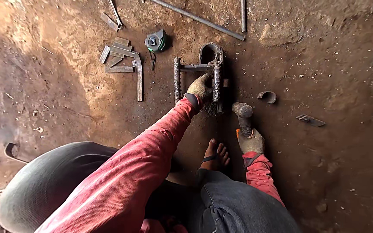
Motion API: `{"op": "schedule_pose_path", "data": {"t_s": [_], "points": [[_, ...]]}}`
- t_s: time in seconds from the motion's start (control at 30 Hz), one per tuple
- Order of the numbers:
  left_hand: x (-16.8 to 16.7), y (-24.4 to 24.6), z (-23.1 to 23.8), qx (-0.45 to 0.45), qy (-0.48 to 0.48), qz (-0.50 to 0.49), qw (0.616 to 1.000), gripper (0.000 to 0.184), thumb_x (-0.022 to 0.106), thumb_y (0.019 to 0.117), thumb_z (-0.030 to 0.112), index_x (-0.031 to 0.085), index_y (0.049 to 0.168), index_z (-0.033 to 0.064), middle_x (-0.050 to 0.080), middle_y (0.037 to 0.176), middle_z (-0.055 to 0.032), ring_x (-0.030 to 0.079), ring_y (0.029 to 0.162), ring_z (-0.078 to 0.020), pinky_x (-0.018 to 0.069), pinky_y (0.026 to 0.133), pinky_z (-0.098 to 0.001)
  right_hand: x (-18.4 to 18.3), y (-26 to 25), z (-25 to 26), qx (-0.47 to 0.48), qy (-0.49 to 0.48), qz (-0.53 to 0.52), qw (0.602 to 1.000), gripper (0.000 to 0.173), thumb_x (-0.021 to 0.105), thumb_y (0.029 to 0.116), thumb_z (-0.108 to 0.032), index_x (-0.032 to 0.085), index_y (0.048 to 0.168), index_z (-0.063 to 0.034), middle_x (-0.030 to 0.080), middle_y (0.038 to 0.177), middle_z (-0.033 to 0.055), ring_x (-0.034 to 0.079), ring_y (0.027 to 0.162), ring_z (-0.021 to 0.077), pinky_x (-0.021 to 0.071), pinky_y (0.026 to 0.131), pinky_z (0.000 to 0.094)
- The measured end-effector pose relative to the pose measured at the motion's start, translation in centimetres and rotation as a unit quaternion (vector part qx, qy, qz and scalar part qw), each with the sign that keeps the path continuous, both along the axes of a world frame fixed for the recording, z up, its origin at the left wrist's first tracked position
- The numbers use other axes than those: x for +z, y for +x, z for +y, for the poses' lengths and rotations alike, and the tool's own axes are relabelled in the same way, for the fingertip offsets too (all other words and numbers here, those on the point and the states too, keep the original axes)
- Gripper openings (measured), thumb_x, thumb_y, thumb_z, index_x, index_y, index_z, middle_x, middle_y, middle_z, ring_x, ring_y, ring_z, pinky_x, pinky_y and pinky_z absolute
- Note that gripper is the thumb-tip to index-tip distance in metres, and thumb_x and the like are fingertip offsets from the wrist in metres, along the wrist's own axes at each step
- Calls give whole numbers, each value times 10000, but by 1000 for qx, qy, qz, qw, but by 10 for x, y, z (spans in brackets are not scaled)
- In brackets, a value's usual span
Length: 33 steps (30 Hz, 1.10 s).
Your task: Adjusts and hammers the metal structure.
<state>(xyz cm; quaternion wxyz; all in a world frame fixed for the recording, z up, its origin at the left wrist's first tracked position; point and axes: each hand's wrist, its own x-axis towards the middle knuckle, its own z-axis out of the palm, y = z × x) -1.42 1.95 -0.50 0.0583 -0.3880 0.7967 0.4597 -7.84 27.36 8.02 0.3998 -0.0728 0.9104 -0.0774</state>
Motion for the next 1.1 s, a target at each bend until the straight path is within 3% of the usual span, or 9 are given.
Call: {"op": "schedule_pose_path", "data": {"t_s": [0.23, 0.37, 0.53, 0.83, 0.93, 1.0, 1.1], "points": [[6, 0, 0, 3, 0, -21, 1000, 370, 723, 884, 259, 656, 1233, 153, 738, 1065, -80, 713, 996, -261, 561, 873, -593, -1, -1, -1, -20, -5, -11, 1000, 485, 636, 1017, -297, 603, 1371, 33, 678, 1310, 208, 642, 1251, 308, 455, 1113, 458], [5, 0, 0, 6, -6, -16, 1000, 365, 733, 873, 284, 664, 1212, 167, 739, 1044, -57, 714, 971, -235, 570, 862, -569, -38, 5, 13, -1, -12, 35, 999, 522, 664, 979, -374, 637, 1334, 8, 703, 1261, 190, 663, 1208, 308, 477, 1090, 477], [5, 0, 1, 2, -25, -25, 999, 377, 725, 872, 283, 661, 1224, 161, 739, 1045, -78, 714, 982, -262, 563, 858, -587, -5, -1, 0, -1, 11, -8, 1000, 488, 629, 1019, -338, 619, 1366, 4, 688, 1299, 192, 649, 1238, 309, 460, 1104, 462], [9, 0, 3, 4, -18, -29, 999, 372, 725, 886, 284, 666, 1232, 160, 746, 1052, -80, 721, 984, -271, 564, 862, -603, -5, -2, 0, -8, 10, -9, 1000, 470, 645, 1012, -336, 640, 1325, 15, 692, 1271, 206, 656, 1215, 321, 467, 1086, 477], [3, 1, -1, -2, 3, -13, 1000, 411, 753, 855, 282, 660, 1234, 152, 743, 1046, -78, 718, 983, -257, 565, 871, -591, -29, 1, 9, 1, 0, 7, 1000, 530, 661, 990, -379, 624, 1338, 19, 689, 1280, 204, 648, 1232, 317, 467, 1092, 484], [-3, 1, -4, -7, 17, 9, 1000, 401, 759, 847, 268, 659, 1217, 149, 741, 1024, -67, 718, 961, -234, 575, 861, -566, -63, 7, 28, 13, -44, 70, 996, 580, 713, 934, -424, 655, 1287, 33, 713, 1201, 221, 677, 1157, 337, 495, 1049, 522], [0, 0, -5, -14, 16, 2, 1000, 355, 741, 868, 241, 662, 1198, 137, 737, 1030, -88, 714, 972, -257, 563, 867, -582, -67, 9, 29, 17, -53, 60, 997, 557, 738, 941, -381, 643, 1288, 44, 718, 1154, 233, 701, 1083, 349, 529, 994, 544]]}}
